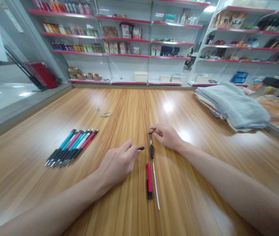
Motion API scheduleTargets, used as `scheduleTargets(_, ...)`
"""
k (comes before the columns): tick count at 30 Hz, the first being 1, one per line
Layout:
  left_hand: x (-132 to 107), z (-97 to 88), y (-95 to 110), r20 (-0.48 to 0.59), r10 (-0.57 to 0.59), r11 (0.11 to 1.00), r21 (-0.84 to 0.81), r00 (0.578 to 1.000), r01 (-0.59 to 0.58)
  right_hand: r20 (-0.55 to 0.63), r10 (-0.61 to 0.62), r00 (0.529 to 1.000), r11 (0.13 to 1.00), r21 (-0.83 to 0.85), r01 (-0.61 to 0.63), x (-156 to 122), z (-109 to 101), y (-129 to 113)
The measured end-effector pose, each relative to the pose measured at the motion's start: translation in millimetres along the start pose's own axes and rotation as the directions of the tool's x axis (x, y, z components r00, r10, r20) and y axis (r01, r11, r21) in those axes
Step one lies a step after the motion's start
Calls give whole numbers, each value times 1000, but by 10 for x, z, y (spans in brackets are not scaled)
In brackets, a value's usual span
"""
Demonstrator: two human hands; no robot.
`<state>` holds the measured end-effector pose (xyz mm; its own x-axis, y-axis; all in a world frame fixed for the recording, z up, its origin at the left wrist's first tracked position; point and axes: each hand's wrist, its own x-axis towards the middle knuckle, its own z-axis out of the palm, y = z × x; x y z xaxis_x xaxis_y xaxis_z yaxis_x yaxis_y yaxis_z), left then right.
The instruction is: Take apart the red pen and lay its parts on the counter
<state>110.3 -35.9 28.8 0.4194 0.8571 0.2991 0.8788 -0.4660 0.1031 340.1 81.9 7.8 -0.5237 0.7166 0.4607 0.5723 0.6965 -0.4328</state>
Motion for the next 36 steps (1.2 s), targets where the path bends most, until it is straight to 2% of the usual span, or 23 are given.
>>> scheduleTargets(24,4,5,-10,21,-15,1000,-16,1000,15,36,-21,999,1000,-3,21,-8,-17,-20)
scheduleTargets(36,17,9,-19,48,-73,996,-48,996,75,22,-61,998,998,-14,62,-1,-6,2)
